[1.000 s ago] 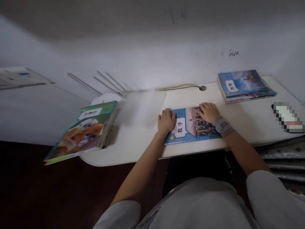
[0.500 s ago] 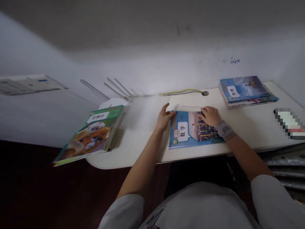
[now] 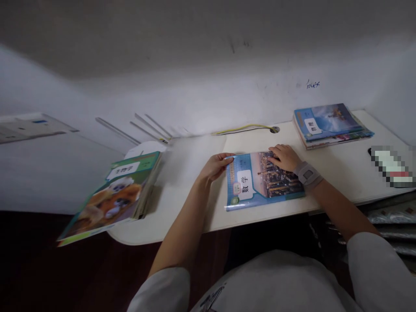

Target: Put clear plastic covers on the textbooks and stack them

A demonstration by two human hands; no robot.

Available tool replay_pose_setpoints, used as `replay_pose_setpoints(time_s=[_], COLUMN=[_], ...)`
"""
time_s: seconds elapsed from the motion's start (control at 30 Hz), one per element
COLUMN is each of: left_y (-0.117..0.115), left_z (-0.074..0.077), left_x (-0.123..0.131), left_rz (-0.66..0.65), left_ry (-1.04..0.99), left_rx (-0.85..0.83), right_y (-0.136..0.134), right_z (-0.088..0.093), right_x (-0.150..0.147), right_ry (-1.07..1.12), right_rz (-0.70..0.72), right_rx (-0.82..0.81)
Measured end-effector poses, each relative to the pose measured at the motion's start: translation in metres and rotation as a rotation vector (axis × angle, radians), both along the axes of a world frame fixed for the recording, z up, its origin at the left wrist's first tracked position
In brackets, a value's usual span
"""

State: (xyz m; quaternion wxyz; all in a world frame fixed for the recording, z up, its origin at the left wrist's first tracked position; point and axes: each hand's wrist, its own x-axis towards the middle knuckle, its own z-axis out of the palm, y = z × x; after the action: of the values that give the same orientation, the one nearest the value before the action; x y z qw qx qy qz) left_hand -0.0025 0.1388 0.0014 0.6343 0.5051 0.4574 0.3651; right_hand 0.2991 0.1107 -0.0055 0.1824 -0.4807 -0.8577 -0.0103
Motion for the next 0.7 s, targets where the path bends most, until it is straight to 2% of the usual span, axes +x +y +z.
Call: replay_pose_setpoints(time_s=[0.2, 0.3, 0.37, 0.5, 0.6, 0.7], left_y=[-0.017, -0.028, -0.032, -0.036, -0.034, -0.026], left_z=[0.02, 0.023, 0.024, 0.023, 0.02, 0.011], left_x=[-0.003, -0.002, 0.0, 0.003, 0.005, 0.007], left_rz=[0.087, 0.124, 0.133, 0.17, 0.207, 0.231], left_ry=[0.303, 0.309, 0.241, 0.077, 0.043, 0.085], left_rx=[0.219, 0.293, 0.269, 0.123, 0.064, 0.043], right_y=[-0.017, -0.025, -0.026, -0.024, -0.018, -0.009], right_z=[0.017, 0.02, 0.023, 0.033, 0.038, 0.031], right_x=[0.008, 0.017, 0.025, 0.041, 0.05, 0.054], right_ry=[-0.135, -0.199, -0.177, 0.057, 0.298, 0.508], right_rz=[0.054, 0.091, 0.091, 0.045, -0.098, -0.241], right_rx=[0.074, 0.077, 0.058, -0.048, -0.149, -0.235])
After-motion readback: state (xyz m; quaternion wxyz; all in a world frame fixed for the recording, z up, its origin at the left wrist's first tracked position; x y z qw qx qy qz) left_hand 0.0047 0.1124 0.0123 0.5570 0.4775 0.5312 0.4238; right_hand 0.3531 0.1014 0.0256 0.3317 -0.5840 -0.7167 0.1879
